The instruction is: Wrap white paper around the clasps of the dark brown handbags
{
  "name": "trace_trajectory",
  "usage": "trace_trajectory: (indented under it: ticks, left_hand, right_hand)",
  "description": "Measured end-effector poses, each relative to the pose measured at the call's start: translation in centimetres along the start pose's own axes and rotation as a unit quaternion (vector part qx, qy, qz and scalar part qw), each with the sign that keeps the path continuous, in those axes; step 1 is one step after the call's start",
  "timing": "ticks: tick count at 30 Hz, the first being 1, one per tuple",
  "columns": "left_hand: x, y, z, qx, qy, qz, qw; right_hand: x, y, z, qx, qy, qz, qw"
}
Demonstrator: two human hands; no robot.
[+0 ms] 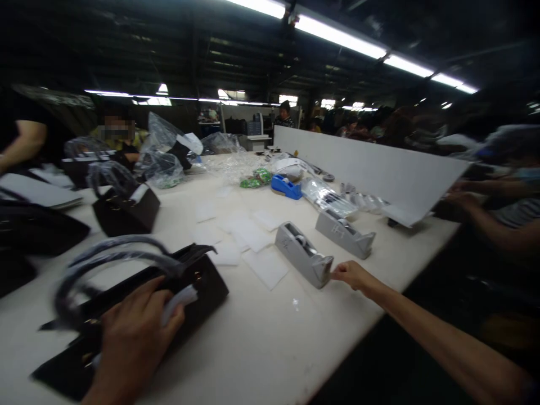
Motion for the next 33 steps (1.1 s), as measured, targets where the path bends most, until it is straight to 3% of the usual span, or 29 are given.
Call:
trace_trajectory:
  ticks: [3, 5, 8, 11, 13, 16, 23, 33]
  left_hand:
    - [0.4, 1.5, 1.8, 0.09, -0.036, -0.019, 0.995]
    - [0.5, 1.7, 2.1, 0.107, -0.033, -0.03, 0.993]
    - [0.3, 1.8, 2.0, 0.106, -0.021, -0.045, 0.993]
    - [0.2, 1.9, 2.0, 0.101, -0.011, -0.058, 0.993]
    - [0.2, 2.0, 2.1, 0.099, -0.008, -0.06, 0.993]
    - [0.1, 1.8, 2.1, 0.094, -0.003, -0.064, 0.994]
    - [0.0, 1.6, 1.9, 0.078, -0.001, -0.069, 0.995]
    - [-0.1, 1.6, 1.8, 0.066, -0.004, -0.069, 0.995]
  right_hand:
    - [-2.3, -2.1, 0.1, -0.01, 0.045, -0.018, 0.999]
    - [-4.6, -4.7, -1.6, 0.013, 0.125, -0.048, 0.991]
    - [-8.6, -11.2, -5.4, 0.089, 0.222, -0.16, 0.958]
    - [-11.1, -19.0, -8.5, 0.162, 0.218, -0.289, 0.918]
    - [-11.4, -23.0, -9.9, 0.199, 0.221, -0.325, 0.898]
    - [-11.1, -26.7, -10.8, 0.233, 0.239, -0.35, 0.875]
    - [-10.3, -29.2, -11.1, 0.242, 0.25, -0.356, 0.867]
    - [-9.4, -29.8, -10.4, 0.204, 0.249, -0.281, 0.904]
Point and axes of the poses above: each hand's wrist, its own x-axis towards the middle knuckle, its own y-axis out of the back of the hand, z = x × y, the point moved 5 cm from there along x, towards the middle knuckle, and after that the axes turned 11 degrees about x, right-handed, at the moved point
